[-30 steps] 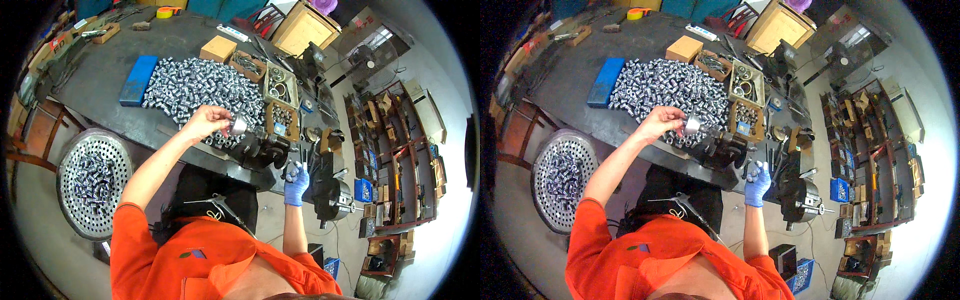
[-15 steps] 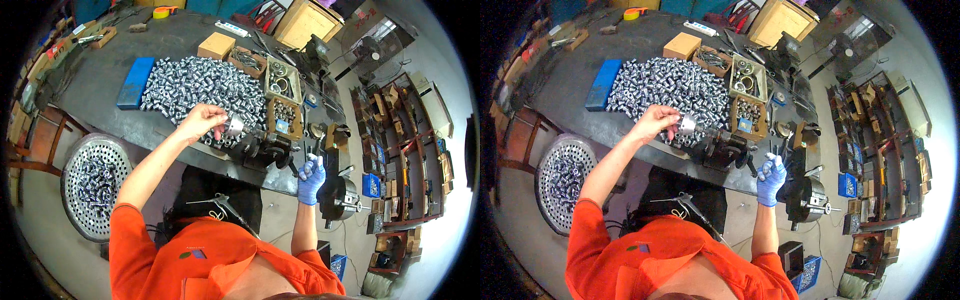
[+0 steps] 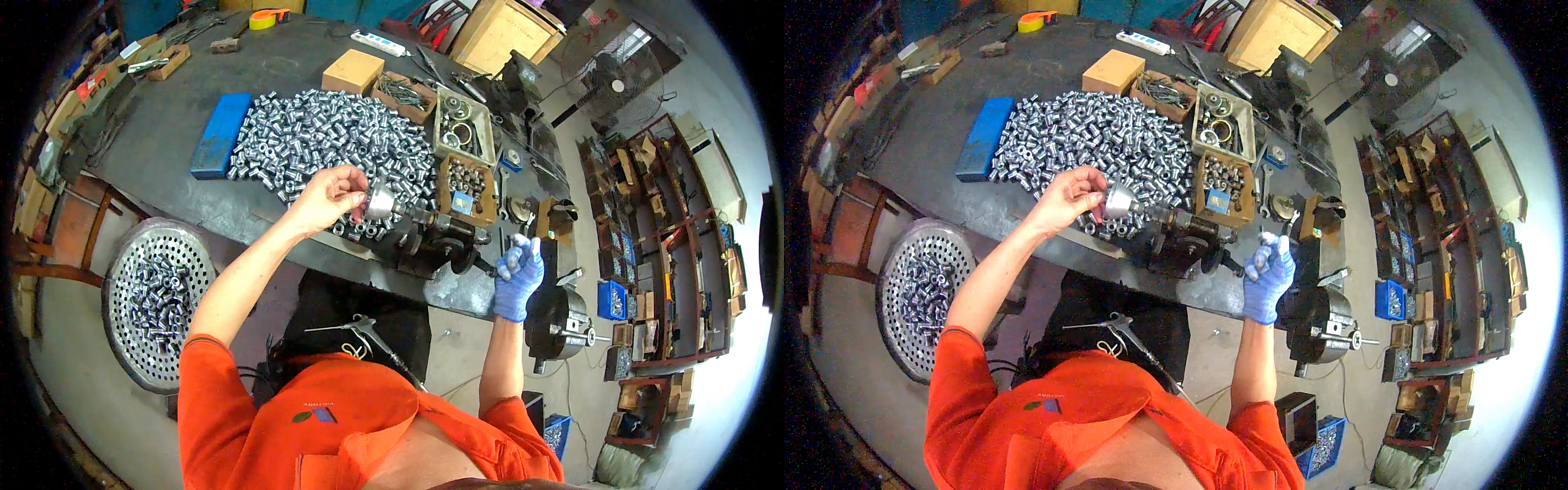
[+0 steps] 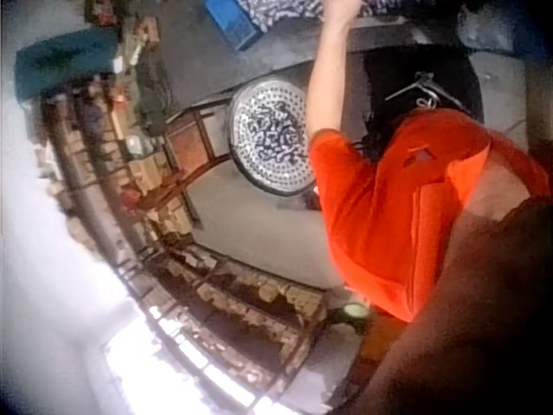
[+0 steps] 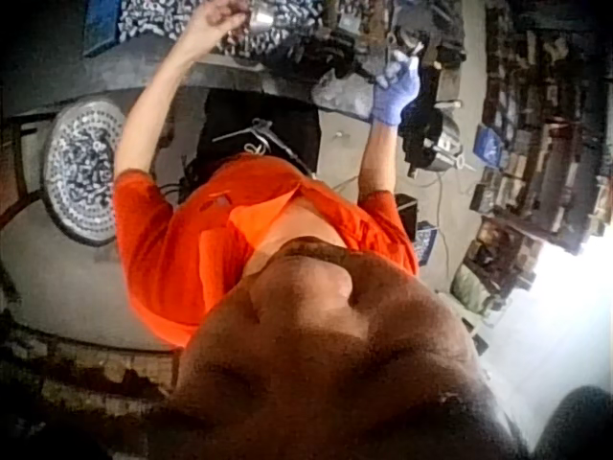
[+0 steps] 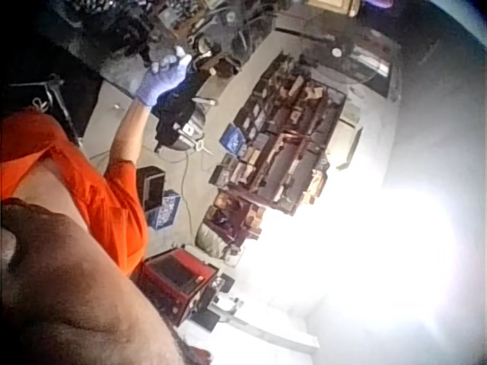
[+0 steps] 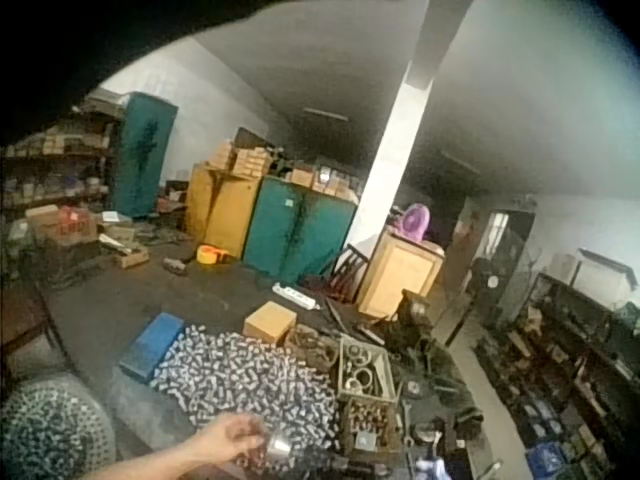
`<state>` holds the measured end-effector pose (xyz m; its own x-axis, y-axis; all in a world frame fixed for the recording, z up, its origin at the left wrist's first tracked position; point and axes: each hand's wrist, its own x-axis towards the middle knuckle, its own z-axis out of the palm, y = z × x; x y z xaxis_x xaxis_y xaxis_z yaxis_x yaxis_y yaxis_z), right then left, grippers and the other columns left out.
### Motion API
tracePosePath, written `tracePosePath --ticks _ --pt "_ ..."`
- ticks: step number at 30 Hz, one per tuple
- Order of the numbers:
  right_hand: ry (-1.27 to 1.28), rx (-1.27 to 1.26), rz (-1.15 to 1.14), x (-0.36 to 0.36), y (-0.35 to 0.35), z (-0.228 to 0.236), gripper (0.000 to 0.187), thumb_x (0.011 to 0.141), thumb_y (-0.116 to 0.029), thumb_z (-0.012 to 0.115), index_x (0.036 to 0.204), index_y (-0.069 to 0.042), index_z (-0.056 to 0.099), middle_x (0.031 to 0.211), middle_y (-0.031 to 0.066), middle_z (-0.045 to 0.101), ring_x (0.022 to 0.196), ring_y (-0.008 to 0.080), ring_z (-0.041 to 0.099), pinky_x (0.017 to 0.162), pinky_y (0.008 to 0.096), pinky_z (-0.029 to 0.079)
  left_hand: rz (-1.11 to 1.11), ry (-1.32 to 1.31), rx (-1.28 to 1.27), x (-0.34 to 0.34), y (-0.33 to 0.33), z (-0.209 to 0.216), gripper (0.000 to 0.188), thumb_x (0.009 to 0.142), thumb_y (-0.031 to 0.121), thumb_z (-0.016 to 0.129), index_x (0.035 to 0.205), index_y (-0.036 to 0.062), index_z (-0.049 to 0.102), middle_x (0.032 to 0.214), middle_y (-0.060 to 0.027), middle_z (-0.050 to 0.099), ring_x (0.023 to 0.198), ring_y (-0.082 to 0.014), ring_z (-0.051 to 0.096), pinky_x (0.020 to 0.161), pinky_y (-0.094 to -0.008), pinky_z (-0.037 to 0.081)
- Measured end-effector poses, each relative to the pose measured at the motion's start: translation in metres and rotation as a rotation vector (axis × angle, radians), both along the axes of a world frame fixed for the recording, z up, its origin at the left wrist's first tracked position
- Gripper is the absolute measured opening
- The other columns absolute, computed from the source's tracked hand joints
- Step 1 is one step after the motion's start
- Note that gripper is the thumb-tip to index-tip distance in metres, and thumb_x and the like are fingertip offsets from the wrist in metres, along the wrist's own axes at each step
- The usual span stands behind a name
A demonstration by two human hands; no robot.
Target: The person assembles metal components by picking up small metal parts from a large pile and fitting them onto a larger cylindrical component held in a vice, then using an air duster to clean the assembly.
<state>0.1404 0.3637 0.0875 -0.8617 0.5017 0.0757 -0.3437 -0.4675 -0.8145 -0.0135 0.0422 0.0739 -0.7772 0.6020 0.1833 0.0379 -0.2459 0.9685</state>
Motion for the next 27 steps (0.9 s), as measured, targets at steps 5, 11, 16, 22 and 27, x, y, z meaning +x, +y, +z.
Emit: tracePosePath --ticks 5,11,16,22,27 --pt "0.037 -0.02 -0.023 -0.02 0.011 0.005 0.039 0.092 -0.034 0.046 0.091 0.003 0.06 0.051 0.0026 0.048 0.037 0.0069 0.035 0.031 0.0198 0.027 0.141 0.046 -0.003 0.005 0.0 -0.001 0.013 0.085 0.01 0.057 0.09 -0.0019 0.054 0.072 -0.0062 0.058 0.062 -0.0118 0.058 0.056 -0.0239 0.047" --pt "0.071 0.037 0.005 -0.015 0.008 0.004 0.039 0.092 -0.033 0.045 0.092 0.003 0.059 0.053 0.0027 0.049 0.038 0.0068 0.035 0.031 0.02 0.028 0.219 0.001 -0.342 0.003 0.004 0.004 0.04 0.09 0.037 0.049 0.082 -0.0013 0.058 0.051 -0.0039 0.054 0.049 -0.0097 0.056 0.047 -0.0219 0.043" --pt "0.053 0.05 0.035 -0.004 0.006 0.0 0.036 0.089 -0.032 0.053 0.092 0.003 0.059 0.054 0.0009 0.047 0.041 0.004 0.035 0.034 0.0177 0.028 0.384 0.194 -0.599 0.01 0.012 0.0 0.064 0.089 0.05 0.038 0.054 0.0 0.054 0.047 -0.0086 0.05 0.049 -0.0222 0.057 0.051 -0.0373 0.043" --pt "0.03 0.024 -0.001 -0.01 0.004 0.002 0.041 0.092 -0.035 0.044 0.093 0.003 0.059 0.051 0.0012 0.045 0.038 0.0059 0.031 0.031 0.0192 0.025 0.392 0.112 -0.589 0.008 0.015 -0.011 0.055 0.088 0.044 0.046 0.06 -0.0033 0.052 0.047 -0.0145 0.045 0.046 -0.0255 0.049 0.048 -0.0386 0.037" --pt "0.085 -0.083 -0.003 -0.027 0.012 0.002 0.04 0.092 -0.035 0.045 0.088 0.002 0.06 0.047 0.0003 0.042 0.036 0.006 0.029 0.03 0.0194 0.024 0.425 0.183 -0.531 0.016 0.018 -0.002 0.047 0.089 0.038 0.046 0.07 -0.0038 0.057 0.053 -0.0187 0.048 0.05 -0.0324 0.05 0.05 -0.0389 0.038"
